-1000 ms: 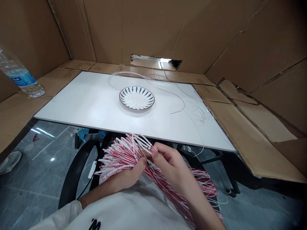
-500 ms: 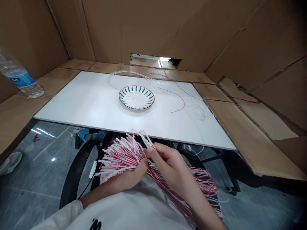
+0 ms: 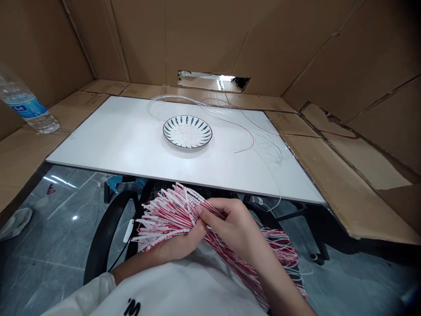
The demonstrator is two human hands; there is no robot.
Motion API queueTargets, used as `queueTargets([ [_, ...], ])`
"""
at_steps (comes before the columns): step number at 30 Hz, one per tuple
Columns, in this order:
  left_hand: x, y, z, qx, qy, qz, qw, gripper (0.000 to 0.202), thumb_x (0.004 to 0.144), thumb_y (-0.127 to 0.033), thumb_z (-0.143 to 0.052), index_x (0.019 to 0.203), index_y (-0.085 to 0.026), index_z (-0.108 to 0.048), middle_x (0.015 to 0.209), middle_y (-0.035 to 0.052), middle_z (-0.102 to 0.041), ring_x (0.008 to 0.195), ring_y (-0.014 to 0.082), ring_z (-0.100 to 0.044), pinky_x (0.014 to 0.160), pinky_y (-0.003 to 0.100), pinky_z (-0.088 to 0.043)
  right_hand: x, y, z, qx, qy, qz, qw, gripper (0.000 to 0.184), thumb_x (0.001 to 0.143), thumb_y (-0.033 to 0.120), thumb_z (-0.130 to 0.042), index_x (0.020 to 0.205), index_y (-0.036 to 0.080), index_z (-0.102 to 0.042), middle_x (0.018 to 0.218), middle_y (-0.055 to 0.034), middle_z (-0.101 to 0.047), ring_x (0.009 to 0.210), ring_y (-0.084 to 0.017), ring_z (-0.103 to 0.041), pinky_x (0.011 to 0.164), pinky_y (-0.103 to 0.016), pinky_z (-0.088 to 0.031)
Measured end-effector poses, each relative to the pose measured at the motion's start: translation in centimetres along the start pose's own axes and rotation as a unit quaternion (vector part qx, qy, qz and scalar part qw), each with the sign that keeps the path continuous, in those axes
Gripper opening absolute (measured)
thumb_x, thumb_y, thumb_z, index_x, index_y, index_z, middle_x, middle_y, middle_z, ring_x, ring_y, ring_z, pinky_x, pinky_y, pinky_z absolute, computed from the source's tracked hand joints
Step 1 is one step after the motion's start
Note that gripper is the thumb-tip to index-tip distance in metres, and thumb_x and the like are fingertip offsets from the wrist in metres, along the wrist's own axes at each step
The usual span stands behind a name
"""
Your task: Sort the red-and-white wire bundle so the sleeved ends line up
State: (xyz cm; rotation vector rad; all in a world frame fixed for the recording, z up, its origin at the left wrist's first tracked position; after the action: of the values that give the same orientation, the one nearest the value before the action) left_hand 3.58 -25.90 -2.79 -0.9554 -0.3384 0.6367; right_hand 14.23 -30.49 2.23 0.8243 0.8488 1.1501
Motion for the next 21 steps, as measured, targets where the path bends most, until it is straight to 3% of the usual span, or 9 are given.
queueTargets([
  [3, 0.0, -0.4, 0.5, -0.043, 0.024, 0.024, 0.998, 0.034, 0.088, -0.041, -0.035, 0.098, -0.024, -0.063, 0.109, 0.0026, -0.068, 0.110, 0.0216, -0.057, 0.112, 0.039, -0.032, 0.0, -0.4, 0.2, 0.030, -0.030, 0.008, 0.999, 0.033, 0.088, 0.035, -0.049, 0.062, 0.015, -0.051, 0.061, 0.0002, -0.048, 0.059, -0.011, -0.039, 0.053, -0.023, -0.031],
  [6, 0.3, -1.1, 0.4, -0.150, 0.075, -0.012, 0.986, 0.034, 0.090, -0.033, -0.032, 0.095, -0.024, -0.065, 0.104, 0.0007, -0.068, 0.101, 0.0177, -0.059, 0.105, 0.033, -0.039, -0.2, -0.9, 0.5, 0.070, -0.072, 0.008, 0.995, 0.034, 0.090, 0.040, -0.048, 0.066, 0.016, -0.046, 0.060, 0.0014, -0.044, 0.057, -0.011, -0.038, 0.052, -0.022, -0.031],
  [10, 0.8, -1.3, -0.1, -0.259, 0.079, -0.061, 0.961, 0.035, 0.090, -0.026, -0.031, 0.085, -0.020, -0.066, 0.089, 0.0006, -0.069, 0.085, 0.0155, -0.060, 0.091, 0.028, -0.047, -0.1, -1.1, 0.4, 0.160, -0.047, 0.001, 0.986, 0.036, 0.092, 0.046, -0.043, 0.071, 0.017, -0.044, 0.056, 0.0035, -0.040, 0.052, -0.010, -0.038, 0.050, -0.022, -0.031],
  [13, 0.9, -1.1, -0.3, -0.249, 0.076, -0.076, 0.963, 0.034, 0.089, -0.024, -0.032, 0.079, -0.019, -0.064, 0.086, 0.0019, -0.068, 0.086, 0.0157, -0.060, 0.093, 0.028, -0.045, 0.2, -1.2, 0.1, 0.187, -0.034, -0.010, 0.982, 0.036, 0.091, 0.047, -0.045, 0.071, 0.018, -0.041, 0.051, 0.0058, -0.035, 0.046, -0.009, -0.033, 0.045, -0.021, -0.026],
  [17, 0.8, -1.3, -0.3, -0.225, 0.111, -0.082, 0.965, 0.033, 0.086, -0.023, -0.033, 0.076, -0.021, -0.064, 0.087, 0.0006, -0.069, 0.087, 0.0148, -0.061, 0.091, 0.026, -0.047, 0.6, -1.5, -0.4, 0.177, -0.016, -0.041, 0.983, 0.033, 0.090, 0.047, -0.044, 0.078, 0.017, -0.049, 0.049, 0.0061, -0.038, 0.041, -0.008, -0.032, 0.042, -0.021, -0.025],
  [21, 0.6, -0.3, -0.5, -0.110, 0.091, -0.012, 0.990, 0.035, 0.085, -0.039, -0.036, 0.088, -0.024, -0.067, 0.096, 0.0018, -0.069, 0.101, 0.0204, -0.060, 0.102, 0.035, -0.044, 0.7, -0.9, -0.4, 0.114, -0.007, -0.009, 0.993, 0.033, 0.089, 0.040, -0.048, 0.066, 0.016, -0.047, 0.056, 0.0031, -0.041, 0.048, -0.008, -0.035, 0.045, -0.020, -0.028],
])
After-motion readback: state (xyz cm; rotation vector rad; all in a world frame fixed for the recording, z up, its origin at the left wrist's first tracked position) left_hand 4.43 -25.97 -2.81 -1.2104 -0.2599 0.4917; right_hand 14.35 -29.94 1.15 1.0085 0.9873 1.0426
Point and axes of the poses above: each hand's wrist, its own x-axis towards the middle knuckle, its own z-axis out of the back of the hand, y = z × x, the point moved 4 cm from there along x, towards the middle knuckle
